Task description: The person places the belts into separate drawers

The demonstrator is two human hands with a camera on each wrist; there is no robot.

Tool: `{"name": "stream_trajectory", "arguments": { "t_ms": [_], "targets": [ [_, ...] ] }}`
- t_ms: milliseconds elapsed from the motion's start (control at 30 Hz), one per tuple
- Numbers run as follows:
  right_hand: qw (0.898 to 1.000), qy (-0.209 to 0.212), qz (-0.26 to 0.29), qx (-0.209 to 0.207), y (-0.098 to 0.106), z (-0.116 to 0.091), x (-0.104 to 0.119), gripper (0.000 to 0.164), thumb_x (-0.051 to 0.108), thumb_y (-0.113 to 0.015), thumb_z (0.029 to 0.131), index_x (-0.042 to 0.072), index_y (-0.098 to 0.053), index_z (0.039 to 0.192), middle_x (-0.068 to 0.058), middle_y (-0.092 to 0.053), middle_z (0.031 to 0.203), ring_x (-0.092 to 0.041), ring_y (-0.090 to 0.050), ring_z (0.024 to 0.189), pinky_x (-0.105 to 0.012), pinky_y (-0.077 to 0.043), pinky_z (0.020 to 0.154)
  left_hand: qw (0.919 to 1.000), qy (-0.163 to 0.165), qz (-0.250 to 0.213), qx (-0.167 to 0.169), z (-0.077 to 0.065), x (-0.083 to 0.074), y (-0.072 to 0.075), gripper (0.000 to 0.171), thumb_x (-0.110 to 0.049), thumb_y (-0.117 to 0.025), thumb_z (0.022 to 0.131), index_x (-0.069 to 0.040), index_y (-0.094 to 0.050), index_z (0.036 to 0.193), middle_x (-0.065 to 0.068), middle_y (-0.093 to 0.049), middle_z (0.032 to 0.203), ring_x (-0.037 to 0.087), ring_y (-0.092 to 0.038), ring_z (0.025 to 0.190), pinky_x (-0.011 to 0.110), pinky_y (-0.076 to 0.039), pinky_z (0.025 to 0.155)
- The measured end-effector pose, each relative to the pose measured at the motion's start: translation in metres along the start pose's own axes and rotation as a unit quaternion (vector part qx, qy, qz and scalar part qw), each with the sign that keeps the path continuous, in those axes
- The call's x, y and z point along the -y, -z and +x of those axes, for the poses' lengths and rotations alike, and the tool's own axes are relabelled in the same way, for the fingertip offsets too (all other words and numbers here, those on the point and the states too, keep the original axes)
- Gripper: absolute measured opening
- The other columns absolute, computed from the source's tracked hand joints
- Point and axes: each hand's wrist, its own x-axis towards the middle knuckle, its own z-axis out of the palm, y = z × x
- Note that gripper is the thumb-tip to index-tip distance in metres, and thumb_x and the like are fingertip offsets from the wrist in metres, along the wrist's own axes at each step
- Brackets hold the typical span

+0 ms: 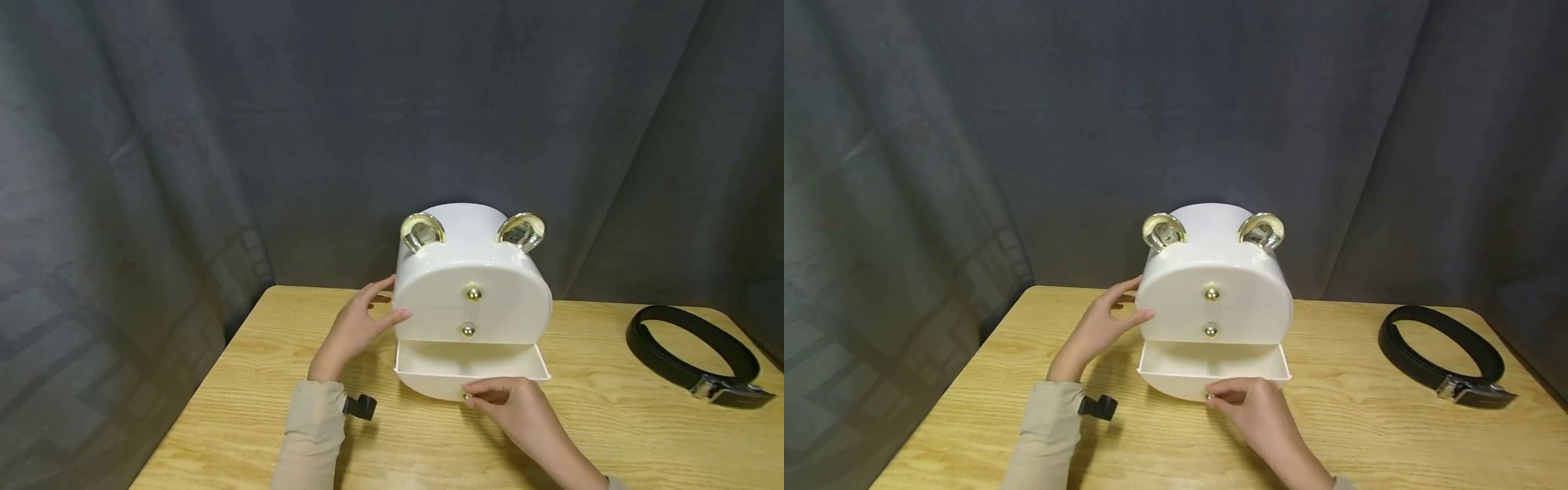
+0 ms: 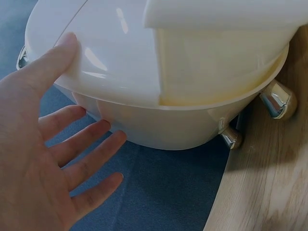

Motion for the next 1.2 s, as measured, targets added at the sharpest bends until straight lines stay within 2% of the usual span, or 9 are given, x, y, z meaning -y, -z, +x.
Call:
{"name": "stream_trajectory", "arguments": {
  "t_ms": [167, 267, 567, 900, 1200],
  "targets": [
    [0.999, -0.025, 0.018, 0.013, 0.000, -0.002, 0.001, 0.013, 0.019, -0.078, 0.073, 0.020, -0.075, 0.085, 0.004, -0.071, 0.087, -0.004, -0.066, 0.075, -0.019, -0.051, 0.067, 1.0000, 0.001, -0.007, 0.001, 0.000, 0.000, 0.000, 0.072, -0.063, -0.066, 0.072, -0.041, -0.042, 0.136, -0.013, -0.050, 0.126, 0.014, -0.048, 0.114, 0.041, -0.041, 0.095],
    [0.999, -0.033, 0.018, 0.016, 0.000, -0.005, 0.001, 0.012, 0.019, -0.077, 0.074, 0.022, -0.075, 0.085, 0.006, -0.071, 0.087, -0.004, -0.065, 0.077, -0.019, -0.051, 0.068, 0.9999, 0.005, -0.009, 0.000, 0.000, 0.000, 0.000, 0.072, -0.064, -0.066, 0.071, -0.041, -0.043, 0.135, -0.013, -0.050, 0.126, 0.014, -0.048, 0.114, 0.043, -0.041, 0.095],
    [0.999, -0.020, 0.006, 0.024, 0.001, -0.011, 0.004, 0.011, 0.019, -0.076, 0.077, 0.023, -0.075, 0.087, 0.010, -0.070, 0.086, -0.002, -0.064, 0.083, -0.020, -0.051, 0.071, 0.9999, 0.015, -0.004, 0.001, -0.001, -0.001, 0.000, 0.072, -0.065, -0.066, 0.071, -0.043, -0.042, 0.135, -0.014, -0.050, 0.127, 0.016, -0.048, 0.113, 0.043, -0.042, 0.092],
    [0.999, -0.033, 0.009, 0.039, 0.000, -0.018, 0.005, 0.013, 0.016, -0.074, 0.078, 0.022, -0.074, 0.090, 0.009, -0.070, 0.087, -0.001, -0.063, 0.081, -0.020, -0.051, 0.070, 0.9999, 0.013, 0.000, 0.002, -0.001, 0.001, 0.000, 0.072, -0.065, -0.066, 0.070, -0.046, -0.041, 0.134, -0.015, -0.048, 0.128, 0.016, -0.049, 0.113, 0.042, -0.042, 0.092],
    [0.997, -0.046, 0.007, 0.059, 0.001, -0.024, 0.010, 0.011, 0.031, -0.071, 0.080, 0.029, -0.074, 0.091, 0.013, -0.070, 0.089, -0.001, -0.063, 0.085, -0.019, -0.050, 0.071, 0.9998, 0.016, 0.008, 0.003, -0.001, 0.000, 0.001, 0.071, -0.067, -0.065, 0.070, -0.048, -0.040, 0.134, -0.016, -0.048, 0.129, 0.016, -0.049, 0.112, 0.041, -0.043, 0.090]
  ]
}}
